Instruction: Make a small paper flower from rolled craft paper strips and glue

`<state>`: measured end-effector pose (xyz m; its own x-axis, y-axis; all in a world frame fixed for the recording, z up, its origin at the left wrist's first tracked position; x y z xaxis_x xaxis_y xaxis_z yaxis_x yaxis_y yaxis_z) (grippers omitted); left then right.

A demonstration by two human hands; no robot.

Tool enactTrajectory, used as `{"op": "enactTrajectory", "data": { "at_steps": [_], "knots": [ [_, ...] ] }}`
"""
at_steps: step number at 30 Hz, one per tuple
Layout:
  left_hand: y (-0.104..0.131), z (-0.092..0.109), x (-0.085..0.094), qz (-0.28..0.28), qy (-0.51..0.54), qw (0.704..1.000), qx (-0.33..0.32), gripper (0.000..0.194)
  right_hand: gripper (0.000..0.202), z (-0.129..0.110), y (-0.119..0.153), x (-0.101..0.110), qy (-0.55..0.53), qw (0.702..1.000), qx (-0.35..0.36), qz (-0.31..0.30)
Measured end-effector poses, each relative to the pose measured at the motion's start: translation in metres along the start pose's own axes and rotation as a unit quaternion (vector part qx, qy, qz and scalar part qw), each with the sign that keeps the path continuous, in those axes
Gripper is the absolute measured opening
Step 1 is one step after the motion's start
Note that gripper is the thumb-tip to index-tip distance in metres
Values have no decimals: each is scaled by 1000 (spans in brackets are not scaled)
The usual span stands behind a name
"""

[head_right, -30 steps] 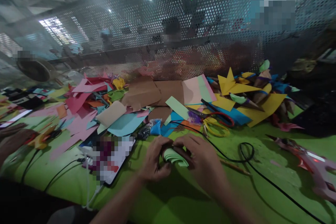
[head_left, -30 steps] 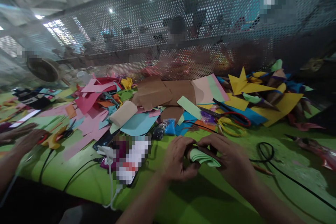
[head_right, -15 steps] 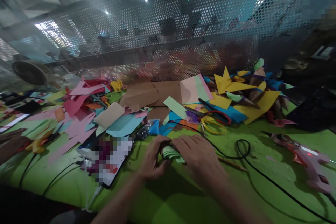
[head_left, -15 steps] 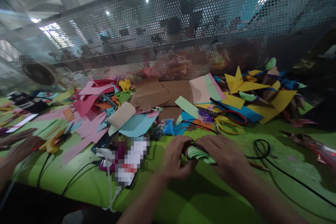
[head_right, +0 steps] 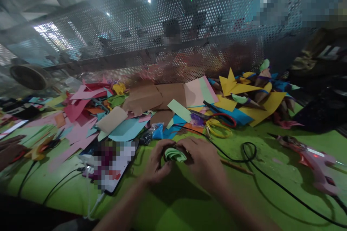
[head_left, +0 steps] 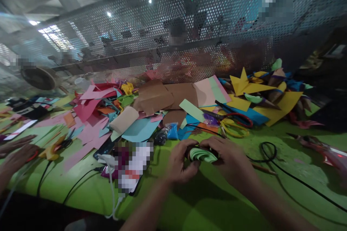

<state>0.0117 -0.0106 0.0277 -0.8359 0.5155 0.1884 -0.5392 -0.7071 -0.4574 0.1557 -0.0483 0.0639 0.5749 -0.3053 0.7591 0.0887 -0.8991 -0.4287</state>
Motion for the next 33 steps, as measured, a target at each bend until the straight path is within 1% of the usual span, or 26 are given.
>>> {"op": "enactTrajectory", "data": {
  "at_steps": [2,4,5,8,10,12,14,17,19,21,23,25,28,33],
  "knots": [
    [0,-5,-1,4,78,996,43,35,16,9,-5,-7,-68,995,-64,-46],
    [-1,-10,-2,3,142,987,72,34,6,17,-9,-15,-146,978,-121,-87],
    [-1,-12,-3,2,166,983,84,33,6,21,-10,-20,-186,966,-146,-104],
    [-1,-20,-3,13,218,968,121,33,22,28,-11,-30,-292,927,-200,-125],
    [0,-24,-2,30,247,959,138,34,29,28,-11,-33,-332,913,-208,-119],
    [0,-27,-1,45,262,953,146,34,30,26,-12,-30,-339,915,-191,-102],
    [1,-30,1,58,258,952,152,34,27,24,-12,-24,-321,929,-165,-76],
    [2,-35,3,75,254,951,160,32,16,23,-12,-8,-265,955,-130,-11],
    [2,-37,4,81,262,948,164,32,10,21,-10,1,-219,972,-86,20],
    [2,-38,4,86,262,946,169,32,8,17,-8,4,-175,984,-25,26],
    [1,-38,4,85,253,948,174,32,11,12,-6,3,-135,990,32,26],
    [1,-38,4,82,246,949,178,33,14,9,-5,-1,-101,992,68,24],
    [0,-36,2,68,245,952,170,34,14,6,-4,-5,-66,994,82,22],
    [0,-33,1,57,234,956,167,34,12,5,-5,-4,-70,995,59,27]
  ]
}}
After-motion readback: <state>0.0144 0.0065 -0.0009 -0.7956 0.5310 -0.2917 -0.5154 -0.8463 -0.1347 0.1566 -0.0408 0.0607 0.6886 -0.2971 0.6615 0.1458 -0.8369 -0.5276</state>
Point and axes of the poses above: each hand's wrist, its own y-axis away from the middle knuckle, its own x-axis out of the back of the hand, z = x × y, the point moved 6 cm from there along -y, towards the middle knuckle, and after that the axes turned 11 degrees about y, right-handed, at the moved point
